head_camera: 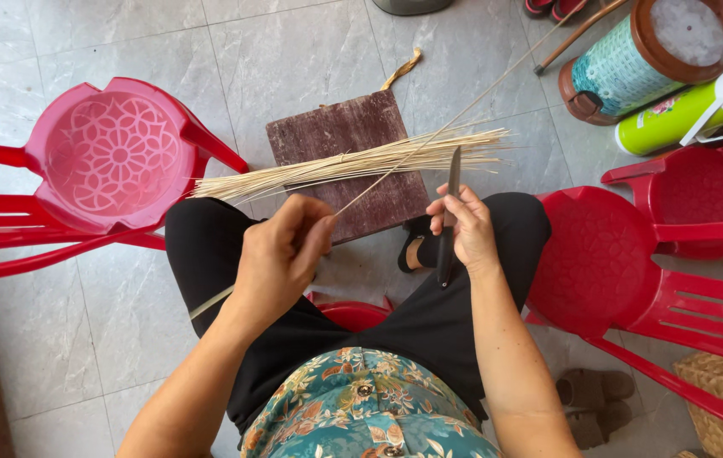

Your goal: The person sits cross-legged on a red plastic chair and uses a knife to shave thin strips from individual bamboo sticks. They hold each stick with the left hand and draw the knife along its length with the right hand, repeating the process for multiple sticks.

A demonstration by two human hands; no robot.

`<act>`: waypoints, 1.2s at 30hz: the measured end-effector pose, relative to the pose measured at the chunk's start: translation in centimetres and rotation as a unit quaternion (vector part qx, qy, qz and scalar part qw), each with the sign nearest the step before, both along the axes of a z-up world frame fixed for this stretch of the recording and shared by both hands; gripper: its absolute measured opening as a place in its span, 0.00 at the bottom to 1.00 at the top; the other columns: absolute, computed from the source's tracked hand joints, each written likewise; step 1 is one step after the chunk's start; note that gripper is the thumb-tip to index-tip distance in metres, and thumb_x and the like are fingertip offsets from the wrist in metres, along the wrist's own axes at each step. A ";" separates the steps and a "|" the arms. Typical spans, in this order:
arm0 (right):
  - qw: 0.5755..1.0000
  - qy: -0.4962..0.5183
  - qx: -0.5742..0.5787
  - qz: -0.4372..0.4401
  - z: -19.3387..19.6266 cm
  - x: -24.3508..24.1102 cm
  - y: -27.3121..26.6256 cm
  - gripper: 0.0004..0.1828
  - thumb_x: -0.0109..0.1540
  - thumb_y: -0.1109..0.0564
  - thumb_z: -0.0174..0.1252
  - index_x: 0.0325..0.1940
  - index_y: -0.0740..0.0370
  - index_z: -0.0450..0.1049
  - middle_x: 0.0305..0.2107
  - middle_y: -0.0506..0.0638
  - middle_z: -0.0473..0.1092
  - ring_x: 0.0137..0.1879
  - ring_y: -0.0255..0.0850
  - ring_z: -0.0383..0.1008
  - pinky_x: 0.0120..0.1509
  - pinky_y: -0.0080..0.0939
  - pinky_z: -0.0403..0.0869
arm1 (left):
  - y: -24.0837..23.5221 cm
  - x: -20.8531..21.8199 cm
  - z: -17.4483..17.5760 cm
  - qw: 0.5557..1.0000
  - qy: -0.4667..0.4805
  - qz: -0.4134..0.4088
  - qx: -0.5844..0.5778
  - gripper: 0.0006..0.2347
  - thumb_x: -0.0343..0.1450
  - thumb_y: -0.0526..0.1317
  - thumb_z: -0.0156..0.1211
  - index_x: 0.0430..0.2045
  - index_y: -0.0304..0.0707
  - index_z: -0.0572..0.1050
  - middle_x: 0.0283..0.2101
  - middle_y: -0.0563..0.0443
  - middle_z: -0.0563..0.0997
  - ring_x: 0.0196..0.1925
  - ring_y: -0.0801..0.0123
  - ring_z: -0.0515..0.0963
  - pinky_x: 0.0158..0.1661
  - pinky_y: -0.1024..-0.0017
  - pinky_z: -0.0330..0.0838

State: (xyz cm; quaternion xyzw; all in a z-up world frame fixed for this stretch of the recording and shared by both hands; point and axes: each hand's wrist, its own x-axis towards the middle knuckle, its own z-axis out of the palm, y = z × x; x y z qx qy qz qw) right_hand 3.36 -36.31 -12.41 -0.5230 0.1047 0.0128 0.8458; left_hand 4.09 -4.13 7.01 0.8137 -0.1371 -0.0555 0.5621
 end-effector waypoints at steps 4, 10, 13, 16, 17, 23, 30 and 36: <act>0.999 -0.016 0.027 0.018 3.8 -1.8 1.5 0.12 0.71 0.60 0.52 0.57 0.66 0.70 0.36 0.55 0.76 0.34 0.37 0.76 0.37 0.34 0.74 | 2.0 -2.5 -1.6 0.995 0.084 0.011 -0.048 0.04 0.75 0.34 0.56 0.36 0.32 0.76 0.21 0.57 0.77 0.23 0.83 0.72 0.25 0.80 0.67; 0.976 -0.024 0.020 0.217 11.3 -7.4 7.3 0.32 0.67 0.60 0.52 0.76 0.65 0.56 0.30 0.56 0.76 0.27 0.36 0.76 0.32 0.31 0.75 | 4.1 -5.8 -4.2 0.989 0.129 0.021 -0.076 0.06 0.76 0.37 0.57 0.36 0.31 0.76 0.22 0.57 0.77 0.25 0.83 0.75 0.27 0.81 0.69; 0.959 0.007 -0.023 0.282 13.5 -8.8 10.1 0.37 0.67 0.62 0.52 0.79 0.63 0.48 0.30 0.58 0.77 0.28 0.37 0.78 0.33 0.31 0.75 | 4.5 -7.4 -4.5 0.987 0.157 0.014 -0.037 0.07 0.75 0.38 0.58 0.35 0.32 0.77 0.19 0.57 0.76 0.23 0.82 0.74 0.24 0.80 0.66; 0.961 -0.003 -0.051 0.271 14.0 -9.6 11.8 0.34 0.69 0.63 0.52 0.77 0.64 0.50 0.32 0.58 0.77 0.30 0.36 0.78 0.35 0.30 0.75 | 5.0 -8.8 -4.8 0.983 0.182 0.003 -0.027 0.07 0.75 0.39 0.58 0.35 0.32 0.78 0.18 0.57 0.76 0.22 0.82 0.73 0.23 0.80 0.65; 0.964 -0.008 -0.051 0.260 13.9 -9.6 12.1 0.31 0.69 0.63 0.52 0.76 0.64 0.51 0.32 0.58 0.77 0.30 0.36 0.78 0.35 0.31 0.75 | 5.1 -9.1 -4.8 0.982 0.186 0.004 -0.024 0.07 0.74 0.39 0.58 0.35 0.33 0.78 0.18 0.57 0.76 0.22 0.82 0.73 0.23 0.80 0.65; 0.977 -0.026 -0.069 0.198 13.2 -9.6 11.6 0.25 0.69 0.62 0.52 0.71 0.65 0.57 0.33 0.58 0.77 0.30 0.37 0.78 0.34 0.32 0.76 | 6.6 -10.7 -4.9 0.985 0.168 0.005 -0.028 0.07 0.74 0.38 0.59 0.34 0.32 0.78 0.18 0.56 0.77 0.23 0.83 0.73 0.24 0.81 0.66; 0.990 -0.051 -0.098 0.092 13.2 -9.7 8.4 0.24 0.69 0.61 0.53 0.69 0.65 0.61 0.32 0.57 0.76 0.28 0.36 0.77 0.31 0.32 0.74 | 8.7 -11.5 -4.8 0.984 0.176 0.017 0.031 0.06 0.73 0.37 0.59 0.33 0.32 0.78 0.18 0.56 0.77 0.22 0.82 0.74 0.23 0.80 0.66; 0.992 -0.055 -0.109 0.041 14.0 -10.1 6.3 0.21 0.70 0.60 0.54 0.67 0.65 0.63 0.32 0.58 0.76 0.28 0.36 0.76 0.31 0.31 0.73 | 8.8 -11.0 -3.8 0.987 0.161 -0.018 0.016 0.07 0.72 0.37 0.60 0.38 0.32 0.79 0.22 0.56 0.81 0.28 0.82 0.79 0.27 0.81 0.72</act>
